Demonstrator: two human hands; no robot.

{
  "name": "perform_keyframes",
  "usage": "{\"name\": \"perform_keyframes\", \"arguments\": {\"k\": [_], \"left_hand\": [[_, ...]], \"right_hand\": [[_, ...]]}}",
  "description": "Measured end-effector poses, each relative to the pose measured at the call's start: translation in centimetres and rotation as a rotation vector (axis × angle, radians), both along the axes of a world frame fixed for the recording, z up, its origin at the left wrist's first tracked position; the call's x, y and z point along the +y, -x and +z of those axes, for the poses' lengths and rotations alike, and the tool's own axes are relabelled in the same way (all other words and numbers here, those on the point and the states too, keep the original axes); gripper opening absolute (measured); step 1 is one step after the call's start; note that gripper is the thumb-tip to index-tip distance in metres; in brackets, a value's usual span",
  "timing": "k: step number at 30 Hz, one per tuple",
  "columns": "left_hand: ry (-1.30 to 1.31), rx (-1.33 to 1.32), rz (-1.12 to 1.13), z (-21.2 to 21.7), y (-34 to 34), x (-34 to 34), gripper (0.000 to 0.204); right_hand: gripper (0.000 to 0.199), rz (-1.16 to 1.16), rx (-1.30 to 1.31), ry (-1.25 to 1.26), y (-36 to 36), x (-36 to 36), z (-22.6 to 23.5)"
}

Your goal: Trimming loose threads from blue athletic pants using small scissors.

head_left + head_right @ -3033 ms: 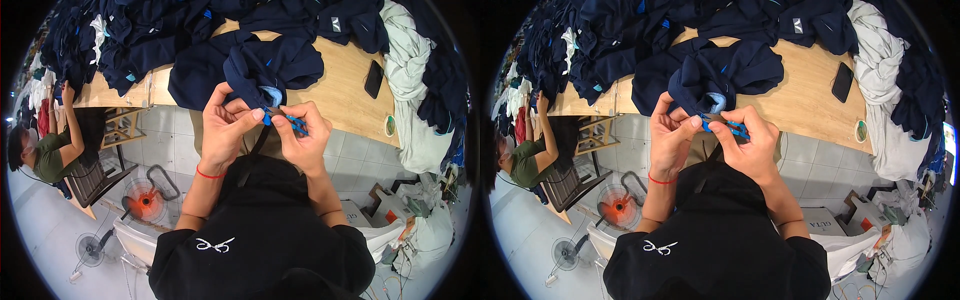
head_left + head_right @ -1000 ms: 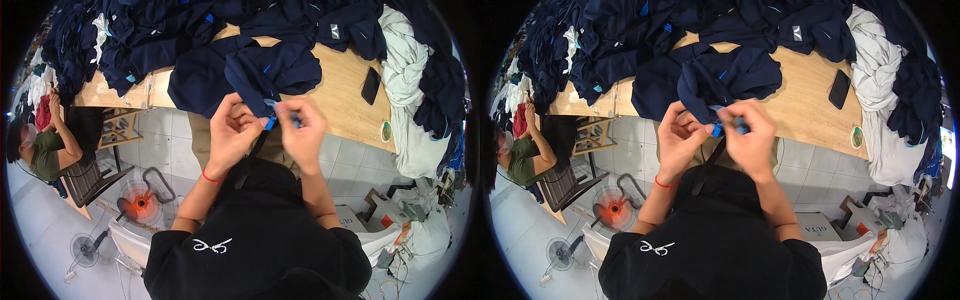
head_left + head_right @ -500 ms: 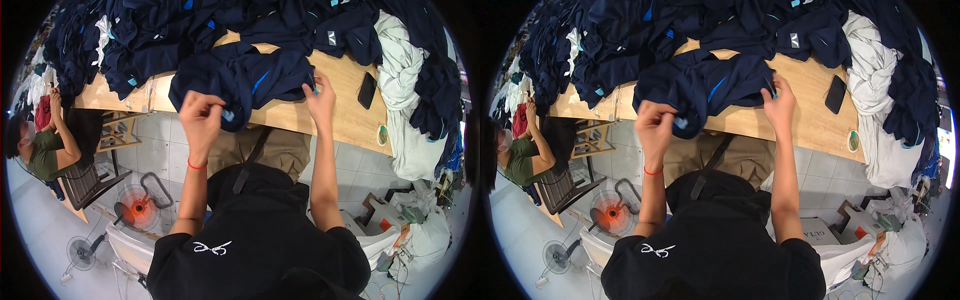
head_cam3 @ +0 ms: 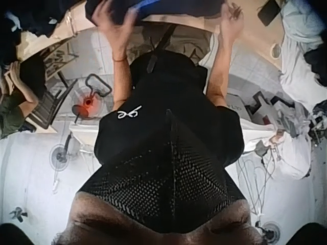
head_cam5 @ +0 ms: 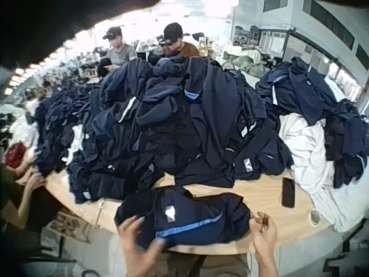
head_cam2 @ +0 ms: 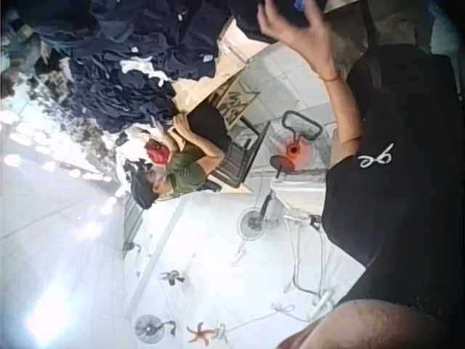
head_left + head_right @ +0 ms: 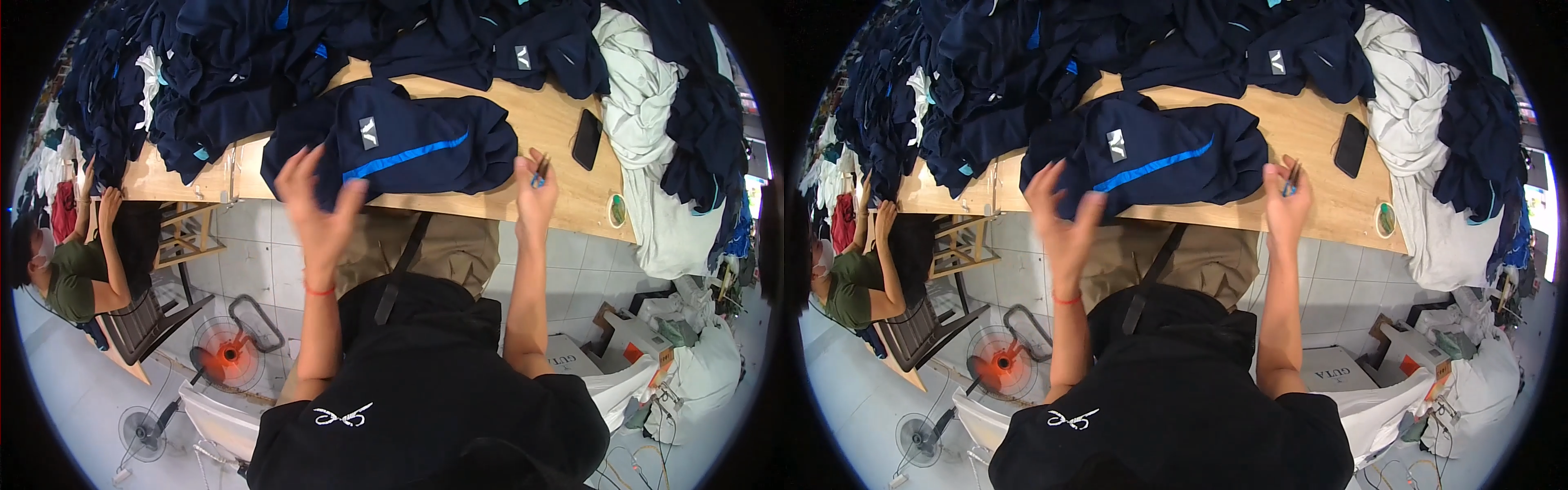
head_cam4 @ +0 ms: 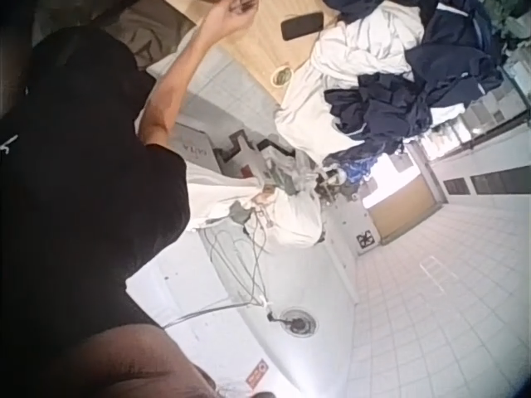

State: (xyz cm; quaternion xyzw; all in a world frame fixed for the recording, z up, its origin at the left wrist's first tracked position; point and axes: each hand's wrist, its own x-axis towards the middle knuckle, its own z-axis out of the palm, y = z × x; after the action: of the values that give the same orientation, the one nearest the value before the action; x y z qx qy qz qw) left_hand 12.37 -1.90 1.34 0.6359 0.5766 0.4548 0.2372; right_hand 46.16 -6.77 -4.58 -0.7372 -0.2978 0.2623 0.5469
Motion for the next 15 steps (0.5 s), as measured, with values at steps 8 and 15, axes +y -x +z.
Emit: {"name": "perform_keyframes", "arguments": {"k": [8,15], "left_hand": [[-0.341,-0.076,-0.331,1.6,-7.6,6.6,0.021],[-0.379,-0.037,0.134,5.4,-1.2,8.8,0.021]], "right_hand": [[0.020,-0.306,-0.560,-0.327,-0.7,3.4,13.6],[0.012,0.317,-0.412,-0.339,3.0,-1.4,19.1]]}}
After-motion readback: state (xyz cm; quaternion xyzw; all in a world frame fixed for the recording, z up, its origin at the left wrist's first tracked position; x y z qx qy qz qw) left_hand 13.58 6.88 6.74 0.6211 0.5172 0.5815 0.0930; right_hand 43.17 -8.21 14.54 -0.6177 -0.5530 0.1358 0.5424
